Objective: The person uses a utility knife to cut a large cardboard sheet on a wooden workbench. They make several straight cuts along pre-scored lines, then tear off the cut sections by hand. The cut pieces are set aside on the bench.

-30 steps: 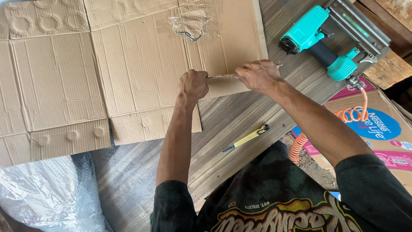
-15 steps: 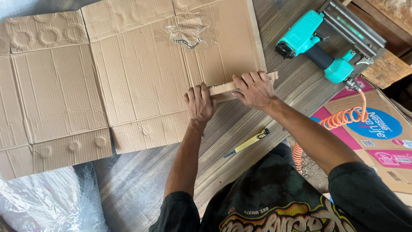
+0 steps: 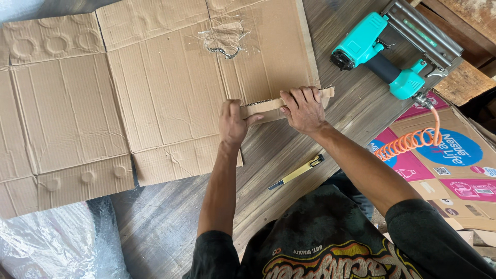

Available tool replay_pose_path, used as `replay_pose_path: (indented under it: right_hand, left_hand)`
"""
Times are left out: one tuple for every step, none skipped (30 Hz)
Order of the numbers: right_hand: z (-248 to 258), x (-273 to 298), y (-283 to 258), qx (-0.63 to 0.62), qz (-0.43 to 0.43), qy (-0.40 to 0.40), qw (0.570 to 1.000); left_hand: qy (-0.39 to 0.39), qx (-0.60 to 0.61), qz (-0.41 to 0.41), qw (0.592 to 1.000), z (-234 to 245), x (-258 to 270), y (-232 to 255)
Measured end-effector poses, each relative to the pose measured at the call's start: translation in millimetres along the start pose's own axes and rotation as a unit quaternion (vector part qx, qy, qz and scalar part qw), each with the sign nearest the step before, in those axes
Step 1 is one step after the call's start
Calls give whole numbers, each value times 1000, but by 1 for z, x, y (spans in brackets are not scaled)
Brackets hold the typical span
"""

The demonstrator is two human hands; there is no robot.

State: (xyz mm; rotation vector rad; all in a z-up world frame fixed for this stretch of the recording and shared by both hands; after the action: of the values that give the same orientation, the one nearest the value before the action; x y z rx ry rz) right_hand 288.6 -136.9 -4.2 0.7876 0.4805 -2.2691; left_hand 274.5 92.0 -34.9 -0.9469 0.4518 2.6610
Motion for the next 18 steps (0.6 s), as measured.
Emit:
replay_pose_path:
  right_hand:
    - [6, -3, -2, -8, 4, 5, 1000]
    - [12, -6, -5, -16, 8, 10, 1000]
    - [11, -3, -4, -17, 7, 9, 1000]
    - [10, -1, -4, -12, 11, 5, 1000]
    - [9, -1, -3, -7, 16, 3, 1000]
    - [11, -3, -4, -8, 17, 3, 1000]
    - [13, -5, -4, -15, 18, 3, 1000]
    - [16, -7, -4, -22, 18, 2, 1000]
    - [18, -10, -6, -24, 21, 2, 999]
    - [21, -13, -8, -25, 19, 5, 1000]
    - [24, -16, -9, -25, 14, 9, 1000]
    - [24, -17, -10, -27, 16, 11, 999]
    - [24, -18, -10, -34, -2, -9, 999]
    - [24, -18, -9, -40, -20, -29, 999]
    - [24, -13, -10, -41, -21, -29, 999]
    - [23, -9, -9, -52, -38, -45, 997]
    - [21, -7, -6, -60, -52, -59, 995]
    - [25, -7, -8, -59, -50, -57, 995]
  left_hand:
    - [0, 46, 69, 997, 8, 0, -2]
    - [1, 92, 138, 986, 15, 0, -4]
    - [0, 92, 140, 986, 13, 8, -4]
    - [-8, 157, 206, 966, 9, 19, -9]
    - [-15, 220, 270, 937, 4, 28, -15]
    - [-14, 219, 271, 937, 2, 33, -15]
    - [-14, 235, 304, 923, -1, 39, -18]
    - [-15, 251, 338, 907, -5, 46, -20]
    - [-12, 249, 339, 907, -6, 46, -16]
    - [-16, 270, 365, 891, -8, 47, -14]
    - [-20, 291, 388, 874, -11, 47, -12]
    - [-18, 290, 388, 875, -11, 45, -15]
    - [-44, 272, 389, 879, -12, 44, -16]
    - [-69, 254, 390, 883, -14, 43, -18]
    - [-70, 253, 389, 883, -18, 51, -17]
    - [-100, 244, 389, 883, -23, 58, -16]
    - [-126, 235, 386, 883, -30, 62, -16]
    - [-124, 236, 384, 884, -25, 56, -13]
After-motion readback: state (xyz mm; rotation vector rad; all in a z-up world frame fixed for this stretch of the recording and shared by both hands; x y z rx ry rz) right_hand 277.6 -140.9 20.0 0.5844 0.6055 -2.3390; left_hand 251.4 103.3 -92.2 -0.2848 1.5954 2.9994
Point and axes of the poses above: each hand's wrist, its own x-axis away from the middle knuckle, its own z-axis out of the back of the hand, y = z × x, the point moved 4 cm from there along -x, towards the middle knuckle, and after that the axes turned 11 degrees about -x, right-handed, at the moved point
